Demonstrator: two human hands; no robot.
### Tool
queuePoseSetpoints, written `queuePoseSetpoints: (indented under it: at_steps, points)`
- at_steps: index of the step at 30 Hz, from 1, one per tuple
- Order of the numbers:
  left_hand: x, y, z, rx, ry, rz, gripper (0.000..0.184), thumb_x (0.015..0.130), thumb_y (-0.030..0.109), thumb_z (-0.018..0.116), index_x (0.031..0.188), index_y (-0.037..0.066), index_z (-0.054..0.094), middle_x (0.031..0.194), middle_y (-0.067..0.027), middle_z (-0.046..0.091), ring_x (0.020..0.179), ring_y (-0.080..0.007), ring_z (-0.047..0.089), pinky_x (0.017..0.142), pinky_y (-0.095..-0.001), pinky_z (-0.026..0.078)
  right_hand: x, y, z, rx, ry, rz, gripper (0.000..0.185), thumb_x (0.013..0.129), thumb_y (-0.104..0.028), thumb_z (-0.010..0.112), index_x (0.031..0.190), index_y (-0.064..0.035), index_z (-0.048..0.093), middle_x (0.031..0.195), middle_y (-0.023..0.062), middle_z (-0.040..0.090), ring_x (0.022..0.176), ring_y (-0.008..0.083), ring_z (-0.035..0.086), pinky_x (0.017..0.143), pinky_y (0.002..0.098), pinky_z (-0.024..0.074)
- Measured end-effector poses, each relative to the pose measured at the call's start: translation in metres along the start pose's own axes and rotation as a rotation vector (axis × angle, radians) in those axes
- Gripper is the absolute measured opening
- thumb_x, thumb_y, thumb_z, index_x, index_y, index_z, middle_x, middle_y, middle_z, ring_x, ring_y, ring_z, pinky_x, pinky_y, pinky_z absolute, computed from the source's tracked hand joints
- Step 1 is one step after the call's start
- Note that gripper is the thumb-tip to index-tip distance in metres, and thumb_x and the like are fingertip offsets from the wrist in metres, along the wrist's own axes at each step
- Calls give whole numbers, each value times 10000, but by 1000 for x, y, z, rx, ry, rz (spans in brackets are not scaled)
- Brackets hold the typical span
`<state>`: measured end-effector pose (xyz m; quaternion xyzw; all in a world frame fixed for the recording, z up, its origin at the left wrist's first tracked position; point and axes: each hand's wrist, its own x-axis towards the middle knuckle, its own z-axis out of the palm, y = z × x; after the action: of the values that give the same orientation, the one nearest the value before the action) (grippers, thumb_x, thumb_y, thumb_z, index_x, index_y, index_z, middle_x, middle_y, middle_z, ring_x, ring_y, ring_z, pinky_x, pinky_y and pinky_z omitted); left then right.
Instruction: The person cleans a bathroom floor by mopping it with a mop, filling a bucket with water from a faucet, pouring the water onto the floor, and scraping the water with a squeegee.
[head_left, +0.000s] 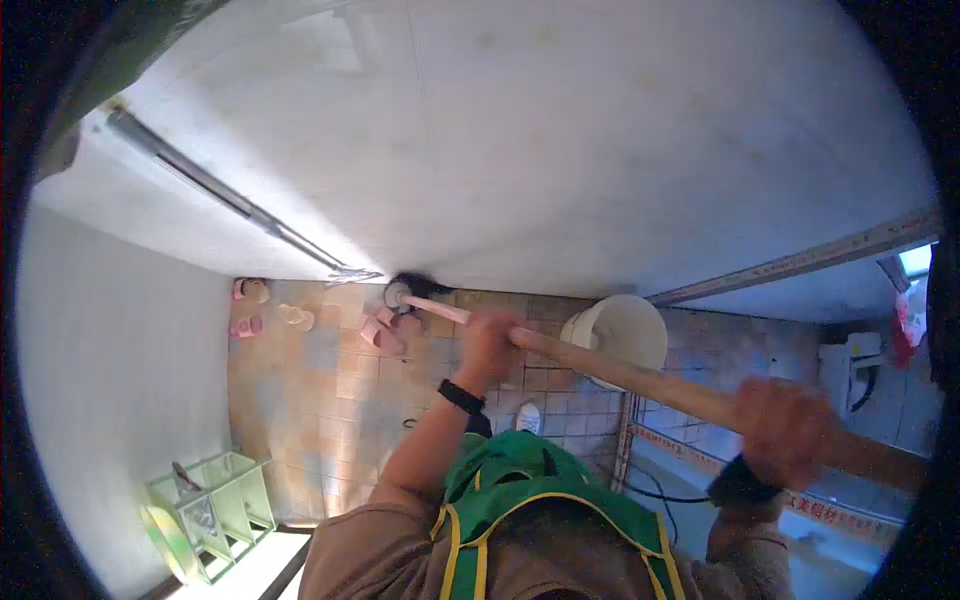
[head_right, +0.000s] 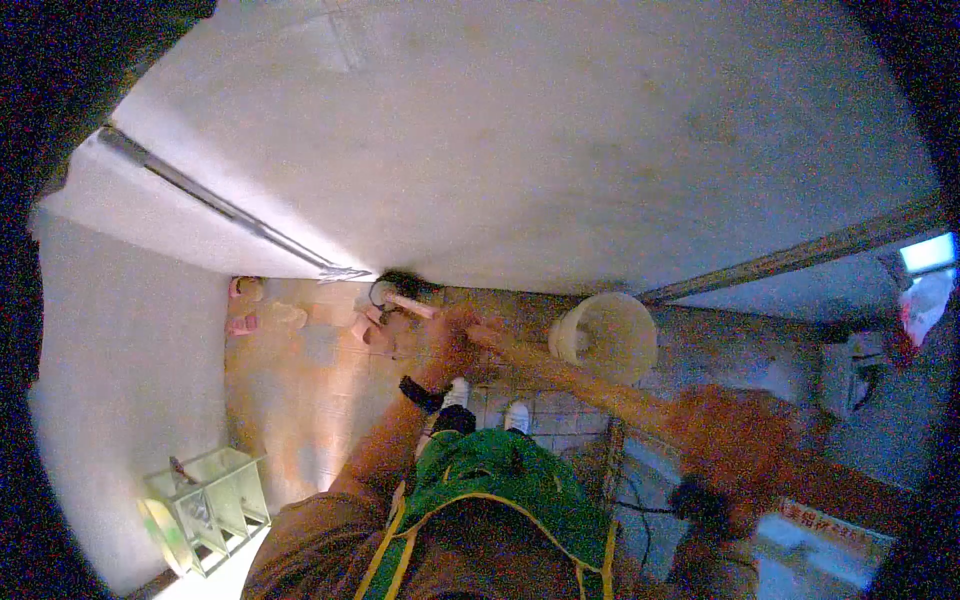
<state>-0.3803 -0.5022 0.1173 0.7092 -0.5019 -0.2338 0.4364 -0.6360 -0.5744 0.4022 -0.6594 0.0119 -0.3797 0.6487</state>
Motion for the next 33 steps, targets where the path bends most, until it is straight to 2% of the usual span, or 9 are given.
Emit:
queuePoseSetpoints:
  at_steps: [1, 4, 10, 12, 16, 19, 22, 25, 33]
  points:
    - [7, -36, 7, -213, -17, -90, 57, 619, 157, 644, 648, 132, 601, 670, -88, 564, 715, -291, 559, 680, -401, 436, 13, 19, 14, -72, 42, 70, 135, 741, -236, 637, 805, -119, 613, 713, 22, 560, 632, 206, 516, 694, 363, 438]
    - [22, -100, 22, 224, 104, 56, 114, 614, 167, 662, 714, 123, 629, 709, -107, 577, 755, -304, 557, 710, -398, 438, 13, 91, 21, -274, 166, 277, 195, 718, -182, 664, 631, -91, 516, 611, 22, 524, 597, 186, 515, 701, 379, 443]
    - [15, -143, 70, 324, -440, 5, 200, 615, 225, 661, 769, 107, 610, 810, -114, 583, 817, -302, 546, 736, -406, 430, -80, 131, -8, -498, 196, 456, 176, 722, -175, 649, 656, -76, 520, 626, 33, 523, 606, 195, 521, 681, 382, 439]
    - [2, -168, 115, 51, -436, -163, 208, 631, 215, 641, 808, 108, 624, 825, -115, 587, 839, -304, 549, 736, -414, 433, -100, 121, -13, -494, 241, 489, 169, 723, -172, 641, 658, -76, 518, 626, 34, 523, 600, 192, 518, 667, 377, 434]
    - [-13, -138, 177, 413, -610, 122, 200, 651, 159, 599, 841, 112, 635, 799, -109, 599, 879, -312, 554, 737, -425, 443, -137, 110, -16, -470, 318, 516, 156, 725, -166, 626, 664, -77, 514, 626, 36, 522, 587, 187, 512, 639, 367, 424]
    - [-10, -42, 179, 383, -852, -81, 165, 651, 127, 582, 809, 111, 624, 771, -112, 606, 850, -313, 570, 722, -425, 455, -166, 92, -19, -478, 377, 538, 146, 727, -161, 615, 668, -78, 511, 626, 38, 522, 578, 183, 508, 618, 359, 417]
    - [-48, -60, 259, 244, -778, 257, 178, 627, 131, 597, 804, 121, 618, 779, -121, 608, 797, -310, 581, 683, -429, 463, -194, 58, -27, -504, 449, 561, 136, 729, -157, 604, 672, -79, 507, 627, 40, 521, 569, 180, 504, 597, 352, 410]
    - [-74, -16, 286, 302, -921, 77, 156, 592, 147, 623, 746, 123, 612, 740, -124, 604, 736, -313, 586, 630, -438, 465, -225, 19, -34, -535, 508, 571, 126, 731, -152, 592, 676, -80, 504, 627, 42, 521, 560, 176, 500, 576, 344, 403]
    - [-183, 29, 365, -49, -921, 228, 130, 545, 159, 641, 654, 138, 573, 657, -95, 572, 671, -327, 570, 562, -464, 430, -269, -71, -37, -617, 630, 477, 100, 736, -140, 562, 688, -82, 496, 627, 46, 519, 535, 166, 488, 519, 324, 384]
